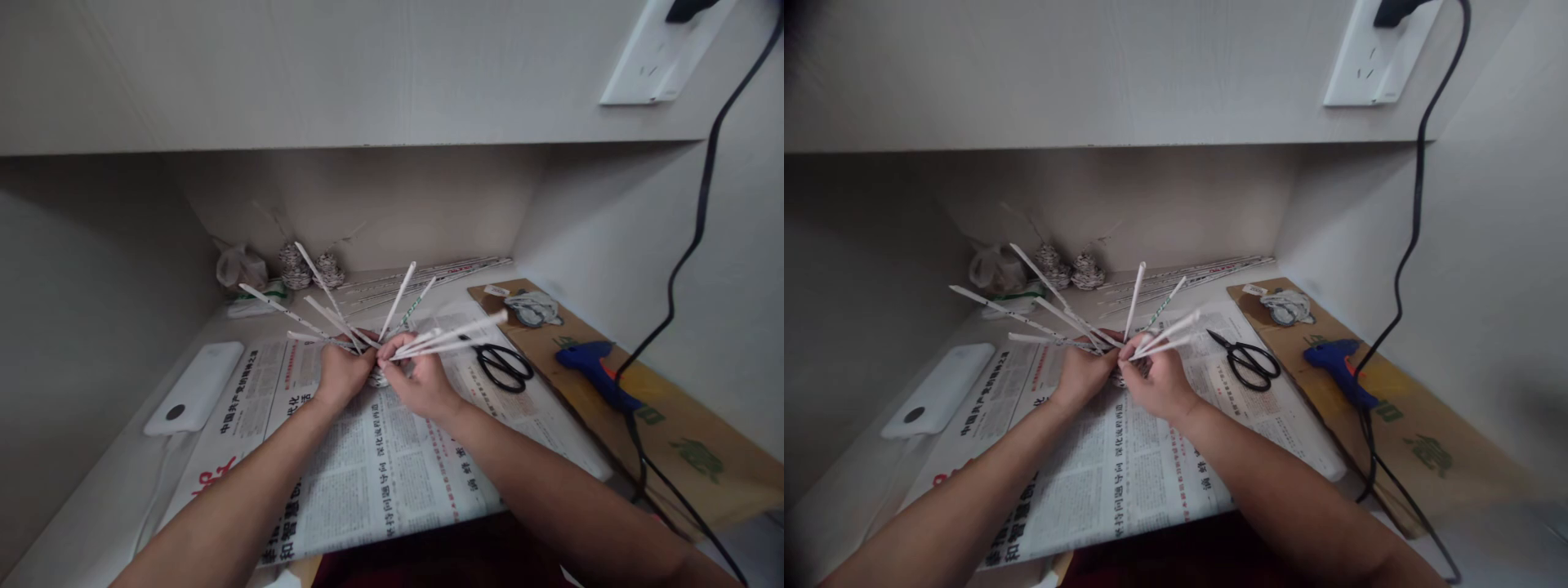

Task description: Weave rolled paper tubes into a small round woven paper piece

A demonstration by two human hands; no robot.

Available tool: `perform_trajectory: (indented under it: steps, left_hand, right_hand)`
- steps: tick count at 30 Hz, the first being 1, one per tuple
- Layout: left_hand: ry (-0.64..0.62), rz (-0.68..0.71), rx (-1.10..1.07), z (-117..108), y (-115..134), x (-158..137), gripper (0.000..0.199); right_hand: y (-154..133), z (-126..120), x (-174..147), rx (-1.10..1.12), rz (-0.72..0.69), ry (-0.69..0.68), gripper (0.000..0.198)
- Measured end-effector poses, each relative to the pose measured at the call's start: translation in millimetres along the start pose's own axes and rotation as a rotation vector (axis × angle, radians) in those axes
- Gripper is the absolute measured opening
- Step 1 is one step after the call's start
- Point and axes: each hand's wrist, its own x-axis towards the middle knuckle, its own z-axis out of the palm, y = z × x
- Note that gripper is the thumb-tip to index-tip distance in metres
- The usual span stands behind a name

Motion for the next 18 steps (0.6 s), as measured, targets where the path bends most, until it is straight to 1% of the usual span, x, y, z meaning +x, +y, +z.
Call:
perform_trajectory:
  steps: [1,3,5,8,10,14,18]
  left_hand:
    - [-0.004,0.000,0.010,0.1,0.4,-0.2,0.014]
    - [-0.020,0.019,0.016,0.7,0.9,-1.2,0.014]
    - [-0.032,0.044,0.021,1.2,1.1,-2.2,0.014]
    - [-0.029,0.050,0.052,1.6,0.1,-2.9,0.016]
    - [-0.012,0.036,0.063,1.9,-1.6,-2.9,0.016]
    - [-0.007,0.026,0.082,3.1,-5.8,-2.8,0.014]
    - [-0.027,0.024,0.093,4.1,-7.7,-3.2,0.011]
  right_hand:
    - [1.6,1.4,0.7,0.046,0.079,0.032,0.005]
    - [5.0,3.8,2.7,0.096,0.219,0.088,0.009]
    - [8.0,5.1,4.7,0.070,0.285,0.126,0.011]
    - [10.6,5.1,5.9,-0.059,0.243,0.114,0.006]
    - [11.2,4.3,5.6,-0.128,0.220,0.097,0.008]
    - [9.8,1.8,5.2,-0.191,0.280,0.063,0.013]
    - [8.8,-0.5,5.8,-0.243,0.292,0.041,0.012]
